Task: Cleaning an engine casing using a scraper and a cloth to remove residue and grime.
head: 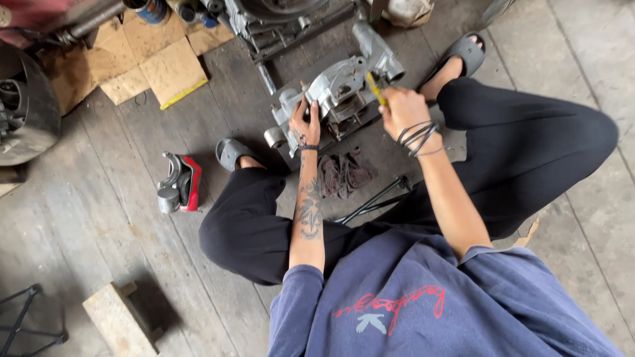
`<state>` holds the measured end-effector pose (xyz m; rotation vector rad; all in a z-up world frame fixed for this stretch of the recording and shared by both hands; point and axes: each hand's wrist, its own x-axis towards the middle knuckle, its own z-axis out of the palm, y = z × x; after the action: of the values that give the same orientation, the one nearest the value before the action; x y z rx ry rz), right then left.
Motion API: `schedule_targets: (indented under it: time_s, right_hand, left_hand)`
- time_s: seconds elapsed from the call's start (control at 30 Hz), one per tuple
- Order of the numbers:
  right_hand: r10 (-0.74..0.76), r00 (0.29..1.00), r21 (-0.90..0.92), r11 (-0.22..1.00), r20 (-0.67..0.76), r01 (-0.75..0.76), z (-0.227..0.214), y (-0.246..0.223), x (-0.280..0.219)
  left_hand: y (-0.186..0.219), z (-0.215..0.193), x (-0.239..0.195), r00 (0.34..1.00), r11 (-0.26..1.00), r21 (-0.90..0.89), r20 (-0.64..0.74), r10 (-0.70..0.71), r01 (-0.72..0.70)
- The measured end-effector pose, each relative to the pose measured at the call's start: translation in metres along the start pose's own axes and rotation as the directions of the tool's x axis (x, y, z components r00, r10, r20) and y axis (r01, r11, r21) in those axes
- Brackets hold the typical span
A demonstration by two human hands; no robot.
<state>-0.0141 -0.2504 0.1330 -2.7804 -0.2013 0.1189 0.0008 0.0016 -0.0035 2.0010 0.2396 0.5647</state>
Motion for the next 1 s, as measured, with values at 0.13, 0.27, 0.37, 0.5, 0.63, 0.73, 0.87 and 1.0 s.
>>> schedule_targets:
  time_s: [0.13,0.27,0.37,0.5,0.63,0.73,0.87,1.0]
  right_hand:
    - [-0.025,1.000,-0.013,1.000,-0.005,0.025,-0.002,0.049,0.012]
    - [-0.121,0.957,0.333,0.920,-0.263,0.208,-0.010,0.056,0.012]
    - [-0.056,0.885,0.536,0.777,-0.462,0.329,0.016,0.034,0.016]
    - [0.199,0.909,0.842,0.488,-0.366,0.232,0.121,0.028,0.026]
    - [0.277,0.910,0.942,0.224,-0.309,0.252,0.170,0.010,0.030]
    - [0.488,0.846,0.977,0.114,-0.214,0.182,0.169,0.006,0.028]
    - [0.471,0.858,0.977,0.057,-0.206,0.204,0.182,-0.002,0.012]
    - [0.428,0.882,0.980,0.056,-0.196,0.190,0.173,-0.027,-0.005]
  left_hand:
    - [-0.004,0.002,0.003,1.000,1.000,-0.028,-0.006,-0.014,0.014]
    - [0.005,0.001,0.003,1.000,1.000,0.031,-0.008,-0.003,0.003]
    - [0.007,-0.001,0.003,1.000,0.999,0.037,-0.014,0.027,-0.027]
    - [-0.016,0.007,0.001,0.999,0.997,0.058,-0.001,-0.044,0.044]
    - [-0.011,0.006,0.000,0.998,0.998,0.021,-0.011,-0.056,0.056]
    - [-0.013,0.007,0.000,0.999,0.999,-0.002,-0.022,-0.040,0.040]
    - [-0.014,0.011,0.005,0.999,0.999,-0.036,-0.044,-0.032,0.031]
    - [-0.013,0.008,0.000,0.999,1.000,0.008,-0.023,-0.029,0.029]
